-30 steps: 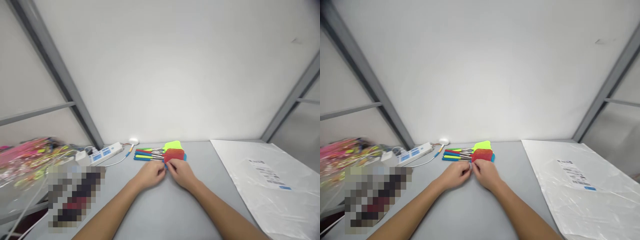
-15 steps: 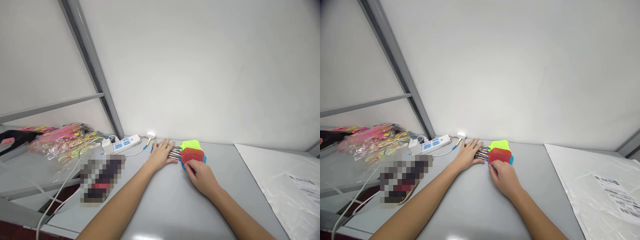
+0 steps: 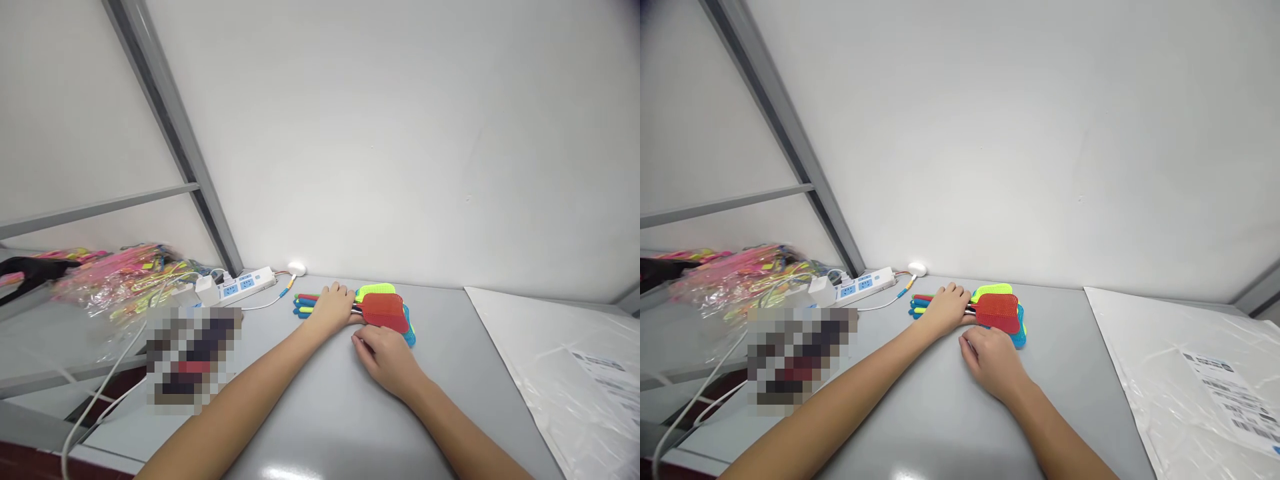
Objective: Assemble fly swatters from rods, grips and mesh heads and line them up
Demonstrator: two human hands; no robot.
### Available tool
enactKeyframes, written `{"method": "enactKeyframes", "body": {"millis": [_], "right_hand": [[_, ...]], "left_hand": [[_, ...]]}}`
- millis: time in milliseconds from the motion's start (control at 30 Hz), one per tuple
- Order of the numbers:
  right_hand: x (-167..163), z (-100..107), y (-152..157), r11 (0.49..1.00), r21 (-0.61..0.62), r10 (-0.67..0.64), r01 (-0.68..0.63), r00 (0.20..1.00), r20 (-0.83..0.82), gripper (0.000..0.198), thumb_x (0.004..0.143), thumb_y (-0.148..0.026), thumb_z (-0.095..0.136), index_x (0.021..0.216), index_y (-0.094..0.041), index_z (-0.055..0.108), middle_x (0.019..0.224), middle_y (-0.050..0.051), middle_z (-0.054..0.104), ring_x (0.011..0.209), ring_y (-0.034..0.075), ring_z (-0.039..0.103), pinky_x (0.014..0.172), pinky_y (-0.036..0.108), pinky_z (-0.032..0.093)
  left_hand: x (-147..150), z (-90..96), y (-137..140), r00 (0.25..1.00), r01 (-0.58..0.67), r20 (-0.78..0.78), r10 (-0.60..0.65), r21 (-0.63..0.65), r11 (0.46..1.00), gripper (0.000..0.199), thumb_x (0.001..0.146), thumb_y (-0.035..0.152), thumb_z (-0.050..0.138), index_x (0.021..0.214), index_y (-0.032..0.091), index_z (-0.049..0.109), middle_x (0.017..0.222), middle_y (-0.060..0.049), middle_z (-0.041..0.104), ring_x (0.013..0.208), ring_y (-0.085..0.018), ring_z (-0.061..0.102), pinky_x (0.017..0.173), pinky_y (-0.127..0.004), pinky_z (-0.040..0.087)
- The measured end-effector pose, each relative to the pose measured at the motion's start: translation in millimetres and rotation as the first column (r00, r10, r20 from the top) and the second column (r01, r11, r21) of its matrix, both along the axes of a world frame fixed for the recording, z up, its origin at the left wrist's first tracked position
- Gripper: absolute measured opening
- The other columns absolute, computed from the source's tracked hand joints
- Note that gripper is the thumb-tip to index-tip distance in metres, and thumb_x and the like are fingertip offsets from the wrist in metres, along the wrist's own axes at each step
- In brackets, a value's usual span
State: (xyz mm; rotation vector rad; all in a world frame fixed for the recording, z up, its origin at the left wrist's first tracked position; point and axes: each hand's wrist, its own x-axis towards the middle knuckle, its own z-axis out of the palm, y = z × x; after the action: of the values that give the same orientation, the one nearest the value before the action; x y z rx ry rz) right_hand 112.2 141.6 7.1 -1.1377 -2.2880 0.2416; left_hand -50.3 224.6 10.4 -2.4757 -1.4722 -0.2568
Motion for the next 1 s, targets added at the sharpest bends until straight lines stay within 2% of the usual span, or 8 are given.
{"method": "enactKeyframes", "body": {"millis": [200, 400, 600, 700, 767, 867, 1000], "right_hand": [[-0.4, -0.7, 0.1, 1.000, -0.023, 0.004, -0.003, 1.000, 0.027, 0.033, 0.097, -0.029, 0.036, 0.077, -0.021, 0.060, 0.070, 0.002, 0.063, 0.064, 0.016, 0.055, 0.060, 0.028, 0.033], [-1.1, -4.6, -1.0, 0.996, -0.083, 0.016, -0.010, 0.997, 0.074, 0.023, 0.093, -0.025, 0.043, 0.083, -0.021, 0.063, 0.073, 0.001, 0.065, 0.062, 0.014, 0.055, 0.055, 0.026, 0.027], [-5.0, -3.9, -3.2, 0.991, -0.135, 0.014, -0.003, 0.997, 0.080, 0.021, 0.094, -0.027, 0.044, 0.090, -0.023, 0.064, 0.073, 0.000, 0.066, 0.063, 0.013, 0.054, 0.053, 0.025, 0.024], [-4.2, -2.1, -3.9, 0.987, -0.158, 0.019, -0.007, 0.997, 0.076, 0.022, 0.094, -0.027, 0.043, 0.089, -0.022, 0.064, 0.071, -0.001, 0.065, 0.061, 0.013, 0.053, 0.053, 0.025, 0.024], [-3.6, -1.5, -4.2, 0.985, -0.175, 0.026, -0.013, 0.997, 0.070, 0.024, 0.095, -0.027, 0.042, 0.086, -0.022, 0.064, 0.070, 0.000, 0.064, 0.061, 0.013, 0.053, 0.054, 0.025, 0.025], [-3.7, -1.1, -4.0, 0.980, -0.198, 0.028, -0.018, 0.998, 0.052, 0.028, 0.096, -0.029, 0.040, 0.083, -0.021, 0.063, 0.070, 0.000, 0.064, 0.063, 0.013, 0.055, 0.055, 0.025, 0.027], [-3.4, 0.9, -2.7, 0.975, -0.223, 0.026, -0.020, 0.999, 0.022, 0.029, 0.096, -0.031, 0.040, 0.083, -0.021, 0.063, 0.069, 0.000, 0.064, 0.062, 0.014, 0.056, 0.055, 0.025, 0.028]], "left_hand": [[9.0, -2.7, -8.6, 0.996, -0.087, 0.011, 0.087, 0.017, 0.996, 0.056, 0.089, 0.065, 0.040, 0.100, 0.014, 0.060, 0.097, -0.016, 0.063, 0.095, -0.033, 0.056, 0.075, -0.043, 0.042], [-1.0, 2.5, -15.4, 0.998, -0.063, 0.011, 0.062, 0.015, 0.998, 0.054, 0.087, 0.063, 0.048, 0.111, 0.015, 0.055, 0.092, -0.012, 0.064, 0.086, -0.030, 0.060, 0.072, -0.038, 0.043], [-16.7, 9.7, -24.9, 1.000, 0.017, 0.010, -0.017, 0.012, 1.000, 0.061, 0.084, 0.061, 0.055, 0.127, 0.018, 0.047, 0.110, -0.012, 0.064, 0.099, -0.029, 0.060, 0.088, -0.041, 0.040], [-29.3, 15.1, -33.6, 0.997, 0.081, 0.008, -0.081, 0.012, 0.997, 0.060, 0.085, 0.061, 0.055, 0.129, 0.021, 0.046, 0.130, -0.012, 0.056, 0.116, -0.029, 0.053, 0.102, -0.044, 0.033], [-40.1, 17.3, -40.8, 0.994, 0.109, 0.023, -0.110, 0.026, 0.994, 0.057, 0.087, 0.059, 0.053, 0.130, 0.021, 0.046, 0.136, -0.012, 0.052, 0.124, -0.030, 0.046, 0.108, -0.047, 0.025], [-54.4, 17.7, -48.5, 0.990, 0.104, 0.094, -0.108, 0.053, 0.993, 0.048, 0.092, 0.054, 0.047, 0.127, 0.022, 0.049, 0.133, -0.010, 0.054, 0.123, -0.029, 0.046, 0.110, -0.051, 0.022], [-62.5, 16.8, -45.9, 0.981, 0.053, 0.184, -0.066, 0.075, 0.996, 0.030, 0.098, 0.040, 0.040, 0.114, 0.023, 0.058, 0.126, -0.008, 0.059, 0.117, -0.027, 0.048, 0.110, -0.056, 0.020]]}}
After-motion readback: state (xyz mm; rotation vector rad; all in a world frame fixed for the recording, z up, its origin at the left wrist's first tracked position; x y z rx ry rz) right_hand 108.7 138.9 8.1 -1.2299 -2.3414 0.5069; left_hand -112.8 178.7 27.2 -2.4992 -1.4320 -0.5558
